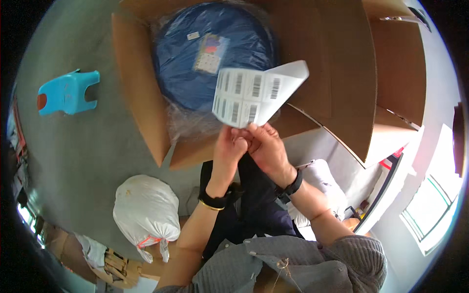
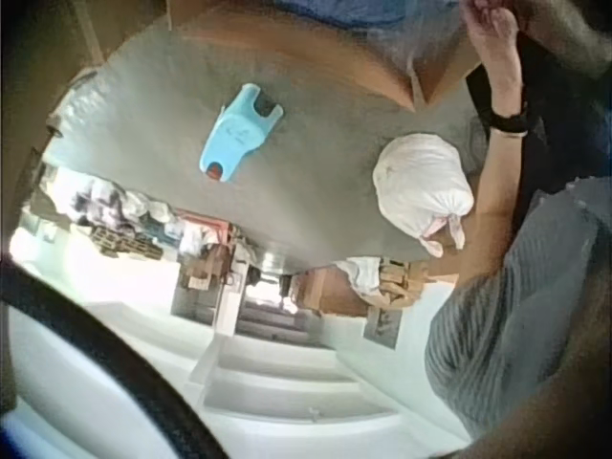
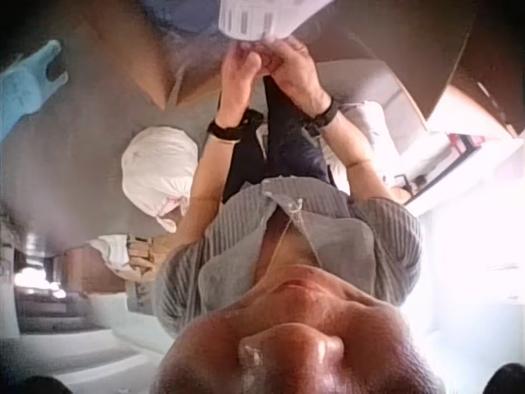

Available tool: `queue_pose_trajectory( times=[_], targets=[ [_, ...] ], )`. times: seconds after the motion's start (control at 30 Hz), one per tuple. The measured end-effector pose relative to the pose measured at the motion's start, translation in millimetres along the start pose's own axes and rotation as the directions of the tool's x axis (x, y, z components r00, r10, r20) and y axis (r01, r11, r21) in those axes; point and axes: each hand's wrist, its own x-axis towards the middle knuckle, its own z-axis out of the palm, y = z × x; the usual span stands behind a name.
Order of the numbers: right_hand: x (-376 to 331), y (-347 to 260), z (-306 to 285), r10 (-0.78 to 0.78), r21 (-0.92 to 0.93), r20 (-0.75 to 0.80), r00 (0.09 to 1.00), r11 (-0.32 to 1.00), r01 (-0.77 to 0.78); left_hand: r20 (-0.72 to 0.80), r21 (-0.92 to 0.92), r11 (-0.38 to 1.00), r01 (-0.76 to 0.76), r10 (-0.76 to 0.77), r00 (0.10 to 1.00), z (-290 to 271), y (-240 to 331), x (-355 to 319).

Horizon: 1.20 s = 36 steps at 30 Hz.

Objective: The person places blue circular items wrapped in plastic into cardboard boxes. They then fold the flaps of the boxes closed and move them aside. The person repeats this process with another box, placing a similar item inside and closing the box.

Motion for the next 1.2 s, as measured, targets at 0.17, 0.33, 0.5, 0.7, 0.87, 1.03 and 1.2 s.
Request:
queue_pose_trajectory(
  times=[0.17,0.33,0.5,0.7,0.87,1.03,1.2],
  targets=[
    [-15,13,25,0.191,-0.213,0.053,0.980,0.961,-0.175,-0.233,-0.206,0.978,-0.017,-0.033,0.972,-16,53,15],
    [-17,-25,7,-0.063,-0.801,0.201,0.978,0.564,0.201,-0.243,-0.366,0.926,-0.090,-0.002,0.970,-50,66,5],
    [1,17,0,0.354,-0.730,0.244,0.903,0.680,-0.069,-0.227,-0.553,0.833,-0.013,-0.136,0.964,-35,58,-2],
    [18,45,10,-0.049,-0.216,0.056,0.997,0.975,0.060,-0.085,-0.499,0.847,0.182,-0.257,0.963,-41,35,-22],
    [38,-2,11,-0.044,-0.528,0.068,0.997,0.846,0.073,-0.031,0.106,0.898,0.427,-0.426,0.904,-52,67,-51],
    [44,-28,14,0.125,-0.670,0.177,0.976,0.742,0.027,-0.032,0.733,0.614,-0.291,0.460,0.888,-49,87,-17],
    [40,-37,25,0.222,-0.774,0.135,0.966,0.632,-0.037,-0.016,0.318,0.922,-0.222,0.240,0.971,-45,78,-3]
  ],
)
